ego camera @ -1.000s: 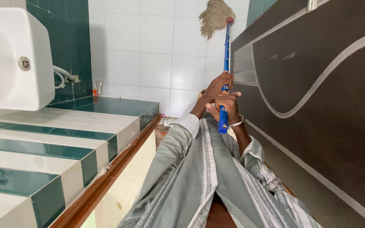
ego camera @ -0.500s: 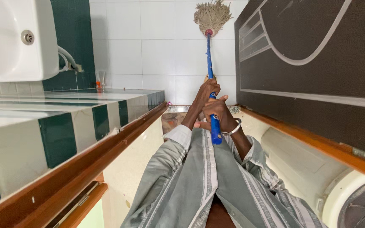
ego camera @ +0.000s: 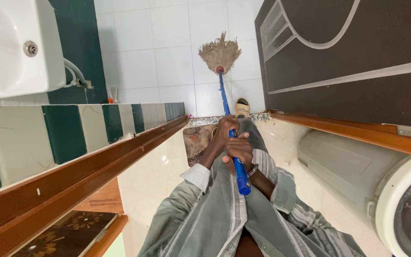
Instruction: The person mops the floor in a bathroom and a hallway using a mop, cleaning the tiled area around a toilet and over a floor mat.
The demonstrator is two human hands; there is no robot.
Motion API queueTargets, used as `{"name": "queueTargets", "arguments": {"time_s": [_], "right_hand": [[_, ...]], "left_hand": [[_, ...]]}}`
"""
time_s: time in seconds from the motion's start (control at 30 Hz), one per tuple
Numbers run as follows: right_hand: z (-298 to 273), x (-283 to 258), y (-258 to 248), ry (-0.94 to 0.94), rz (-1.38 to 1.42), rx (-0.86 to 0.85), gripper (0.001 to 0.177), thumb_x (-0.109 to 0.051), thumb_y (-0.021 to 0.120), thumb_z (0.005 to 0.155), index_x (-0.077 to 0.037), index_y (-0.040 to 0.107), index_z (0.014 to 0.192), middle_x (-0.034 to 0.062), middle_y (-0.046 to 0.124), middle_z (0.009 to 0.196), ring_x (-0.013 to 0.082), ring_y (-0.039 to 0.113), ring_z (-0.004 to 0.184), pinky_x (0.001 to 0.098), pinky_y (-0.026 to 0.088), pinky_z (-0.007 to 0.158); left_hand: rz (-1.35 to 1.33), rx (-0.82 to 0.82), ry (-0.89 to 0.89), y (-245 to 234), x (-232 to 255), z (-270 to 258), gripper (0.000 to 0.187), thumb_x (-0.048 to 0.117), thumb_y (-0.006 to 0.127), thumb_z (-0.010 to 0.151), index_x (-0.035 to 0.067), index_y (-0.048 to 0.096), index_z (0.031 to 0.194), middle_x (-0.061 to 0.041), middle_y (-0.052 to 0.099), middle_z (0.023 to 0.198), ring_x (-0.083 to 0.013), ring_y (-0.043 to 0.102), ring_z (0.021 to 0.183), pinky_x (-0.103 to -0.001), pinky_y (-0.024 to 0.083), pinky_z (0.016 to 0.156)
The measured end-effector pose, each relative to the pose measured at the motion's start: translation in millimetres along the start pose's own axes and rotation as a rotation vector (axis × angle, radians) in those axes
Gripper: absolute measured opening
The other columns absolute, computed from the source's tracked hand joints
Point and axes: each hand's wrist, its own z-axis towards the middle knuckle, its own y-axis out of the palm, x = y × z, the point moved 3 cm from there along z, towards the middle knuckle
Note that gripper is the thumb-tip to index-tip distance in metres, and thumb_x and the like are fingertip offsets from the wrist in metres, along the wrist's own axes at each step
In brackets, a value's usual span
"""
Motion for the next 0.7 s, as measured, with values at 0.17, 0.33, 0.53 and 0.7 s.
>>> {"name": "queueTargets", "arguments": {"time_s": [0.17, 0.33, 0.53, 0.7], "right_hand": [[18, 43, 0, -0.042, -0.017, 0.043, 0.067, -0.046, 0.059, 0.106, -0.006, 0.037, 0.058, 0.0068, 0.037, 0.055, 0.0197, 0.041, 0.049, 0.0365, 0.029, 0.053], [20, 71, -5, -0.046, -0.053, 0.046, 0.059, -0.033, 0.06, 0.106, -0.003, 0.039, 0.06, 0.0085, 0.039, 0.055, 0.0217, 0.042, 0.049, 0.0377, 0.031, 0.054], [-42, 88, -14, 0.054, -0.102, -0.124, 0.041, -0.014, 0.066, 0.099, -0.001, 0.049, 0.064, 0.0111, 0.046, 0.059, 0.0248, 0.047, 0.055, 0.0396, 0.039, 0.061], [-109, 61, -24, 0.109, -0.103, -0.135, 0.034, -0.009, 0.065, 0.096, -0.003, 0.05, 0.066, 0.0097, 0.051, 0.062, 0.0229, 0.049, 0.058, 0.0386, 0.041, 0.065]], "left_hand": [[0.101, 0.091, -0.063, -8, -37, 32, 0.045, 0.026, 0.075, 0.073, 0.005, 0.039, 0.057, -0.011, 0.04, 0.056, -0.0259, 0.043, 0.056, -0.04, 0.041, 0.066], [0.204, 0.076, -0.082, -21, -27, 63, 0.052, 0.031, 0.078, 0.083, 0.003, 0.041, 0.059, -0.014, 0.043, 0.059, -0.0295, 0.046, 0.063, -0.043, 0.038, 0.059], [0.363, -0.031, -0.106, 3, -33, 26, 0.036, 0.035, 0.08, 0.085, 0.004, 0.065, 0.093, -0.02, 0.064, 0.11, -0.04, 0.056, 0.113, -0.053, 0.041, 0.098], [0.154, -0.042, -0.135, 43, 7, -51, 0.053, 0.028, 0.074, 0.084, 0.007, 0.062, 0.132, -0.013, 0.051, 0.155, -0.0362, 0.038, 0.153, -0.053, 0.026, 0.13]]}}
